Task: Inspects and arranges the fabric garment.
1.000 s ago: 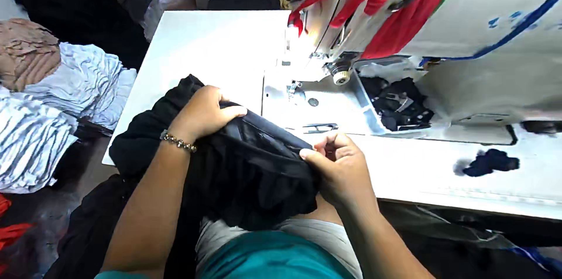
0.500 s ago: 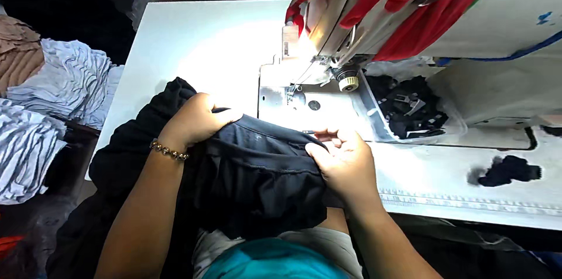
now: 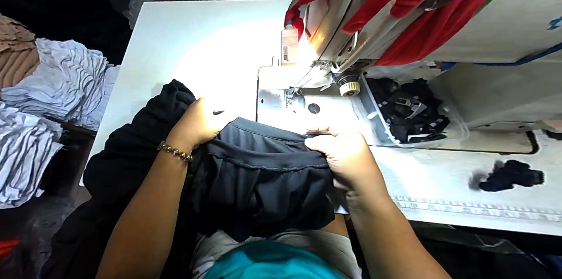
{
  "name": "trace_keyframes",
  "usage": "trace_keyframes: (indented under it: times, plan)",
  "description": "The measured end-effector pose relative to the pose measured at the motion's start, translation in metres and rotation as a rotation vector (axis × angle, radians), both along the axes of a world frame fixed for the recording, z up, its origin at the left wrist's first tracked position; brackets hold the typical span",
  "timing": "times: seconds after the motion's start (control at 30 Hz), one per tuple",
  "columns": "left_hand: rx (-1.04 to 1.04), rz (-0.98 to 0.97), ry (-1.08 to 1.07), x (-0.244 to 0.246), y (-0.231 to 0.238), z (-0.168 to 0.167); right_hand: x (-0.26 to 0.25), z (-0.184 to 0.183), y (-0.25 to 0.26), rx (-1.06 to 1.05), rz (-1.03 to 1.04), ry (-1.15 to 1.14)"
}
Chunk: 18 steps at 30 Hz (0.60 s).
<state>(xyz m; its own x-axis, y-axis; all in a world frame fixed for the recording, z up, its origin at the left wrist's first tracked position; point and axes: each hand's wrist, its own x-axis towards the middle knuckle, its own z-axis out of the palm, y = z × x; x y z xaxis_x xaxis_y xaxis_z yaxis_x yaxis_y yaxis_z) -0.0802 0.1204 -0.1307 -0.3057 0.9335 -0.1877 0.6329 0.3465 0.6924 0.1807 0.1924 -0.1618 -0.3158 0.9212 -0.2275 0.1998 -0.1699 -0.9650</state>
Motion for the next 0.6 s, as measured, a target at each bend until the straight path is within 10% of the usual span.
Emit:
trace_keyframes:
  times: [0.6]
  plan:
    - [0.239,0.054,0.194,0.007,-0.014,-0.018,0.002,-0.008,-0.003,0.058,0.023,0.052]
